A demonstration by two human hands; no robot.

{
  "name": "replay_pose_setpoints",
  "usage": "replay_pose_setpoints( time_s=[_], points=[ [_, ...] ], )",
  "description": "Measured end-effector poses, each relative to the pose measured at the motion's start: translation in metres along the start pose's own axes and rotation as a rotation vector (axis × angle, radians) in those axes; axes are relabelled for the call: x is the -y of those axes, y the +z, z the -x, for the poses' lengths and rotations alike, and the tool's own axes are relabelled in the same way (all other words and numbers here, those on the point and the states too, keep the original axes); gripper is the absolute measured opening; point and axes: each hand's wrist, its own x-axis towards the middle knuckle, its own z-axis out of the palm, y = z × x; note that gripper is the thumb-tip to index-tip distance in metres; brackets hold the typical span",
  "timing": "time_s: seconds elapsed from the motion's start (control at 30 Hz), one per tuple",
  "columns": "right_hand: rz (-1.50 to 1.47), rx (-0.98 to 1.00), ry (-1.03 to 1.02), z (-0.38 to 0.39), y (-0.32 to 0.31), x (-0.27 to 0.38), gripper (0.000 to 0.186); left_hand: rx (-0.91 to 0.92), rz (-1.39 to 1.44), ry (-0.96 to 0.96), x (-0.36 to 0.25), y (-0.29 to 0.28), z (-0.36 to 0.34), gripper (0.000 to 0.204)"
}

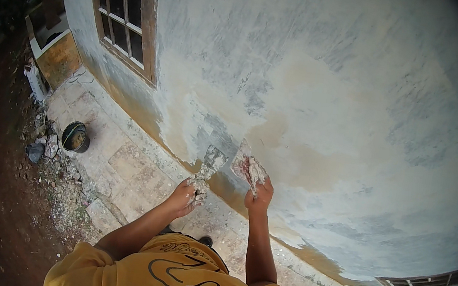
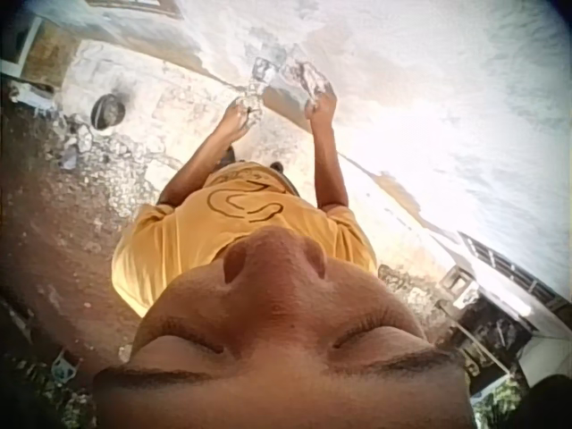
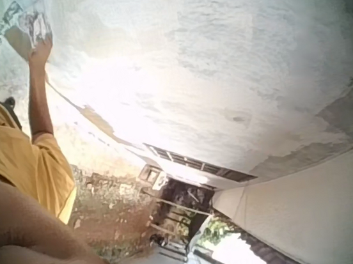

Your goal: The person applies wall compound to an exterior wall using two spatulas.

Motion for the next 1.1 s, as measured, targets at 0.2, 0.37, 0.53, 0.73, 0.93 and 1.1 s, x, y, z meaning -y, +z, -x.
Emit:
replay_pose_setpoints(
  time_s=[0.2, 0.37, 0.53, 0.73, 0.93, 1.1],
  points=[
    [0.002, 0.169, -0.124, -0.006, 0.015, -0.001, 0.019, 0.055, 0.028, -0.127, -0.011, 0.015, 0.021, 0.011],
    [-0.619, -0.062, 0.386, -0.001, 0.004, -0.014, 0.018, 0.216, 0.133, -0.322, -0.041, 0.023, 0.036, 0.012],
    [-1.162, -0.377, 0.704, 0.003, 0.029, 0.001, 0.041, 0.257, 0.22, -0.406, -0.047, 0.048, 0.046, 0.016],
    [-1.18, -0.414, 0.695, 0.006, 0.044, 0.012, 0.029, 0.235, 0.299, -0.381, -0.045, 0.063, 0.044, 0.02],
    [-0.985, -0.343, 0.752, 0.009, 0.028, 0.003, 0.03, 0.23, 0.267, -0.364, -0.044, 0.064, 0.045, 0.015],
    [-0.986, -0.248, 0.7, 0.008, 0.016, -0.009, 0.034, 0.243, 0.194, -0.361, -0.044, 0.063, 0.044, 0.011]
  ],
)
